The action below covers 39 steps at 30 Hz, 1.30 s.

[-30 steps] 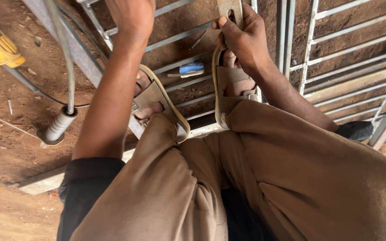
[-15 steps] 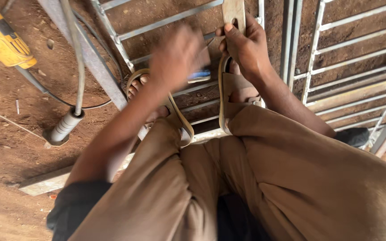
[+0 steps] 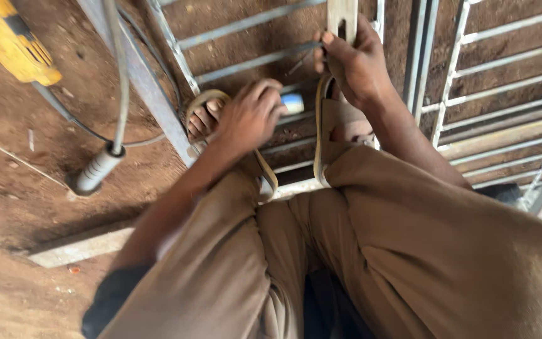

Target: The person welds a metal bracket onto a metal frame using a handheld welding torch, then uses a wire brush to clean the weld. The person repeats this process on another section of the frame.

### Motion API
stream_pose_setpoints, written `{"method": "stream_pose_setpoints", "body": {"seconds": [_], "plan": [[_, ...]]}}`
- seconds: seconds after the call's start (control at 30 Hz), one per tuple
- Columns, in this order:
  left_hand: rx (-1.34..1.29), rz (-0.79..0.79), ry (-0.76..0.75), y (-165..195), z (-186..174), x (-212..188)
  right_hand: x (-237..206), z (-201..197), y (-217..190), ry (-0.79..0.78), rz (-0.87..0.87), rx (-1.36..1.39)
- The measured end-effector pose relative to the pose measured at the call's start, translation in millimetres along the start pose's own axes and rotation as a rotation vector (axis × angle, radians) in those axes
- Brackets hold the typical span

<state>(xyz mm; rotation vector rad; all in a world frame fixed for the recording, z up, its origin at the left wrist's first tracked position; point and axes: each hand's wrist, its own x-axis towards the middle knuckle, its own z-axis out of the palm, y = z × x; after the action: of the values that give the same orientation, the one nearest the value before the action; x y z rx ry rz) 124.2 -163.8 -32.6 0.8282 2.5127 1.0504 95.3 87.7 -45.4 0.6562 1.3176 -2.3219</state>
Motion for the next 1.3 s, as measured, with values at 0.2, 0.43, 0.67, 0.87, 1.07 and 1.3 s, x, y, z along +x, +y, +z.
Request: {"method": "stream_pose_setpoints", "body": {"seconds": [0.2, 0.43, 0.67, 0.87, 1.07, 1.3], "plan": [[-1.126, -0.337, 0.17, 16, -27, 0, -6, 5, 1, -0.069, 0.149, 0.012], [-1.209, -0.177, 0.451, 7, -45, 15, -11, 39, 2, -0.309, 0.47, 0.504], [-0.65, -0.396, 0.224, 15, -65, 9, -10, 36, 7, -0.309, 0.313, -0.01], [-0.082, -0.363, -0.083, 9, -73, 18, -10, 41, 5, -0.357, 0.226, -0.384], [-0.14, -0.13, 0.116, 8, -78, 24, -3, 44, -7, -0.252, 0.384, -0.289], [-0.223, -0.231, -0.14, -1, -77, 38, -1, 44, 13, -0.275, 0.259, -0.351]]}}
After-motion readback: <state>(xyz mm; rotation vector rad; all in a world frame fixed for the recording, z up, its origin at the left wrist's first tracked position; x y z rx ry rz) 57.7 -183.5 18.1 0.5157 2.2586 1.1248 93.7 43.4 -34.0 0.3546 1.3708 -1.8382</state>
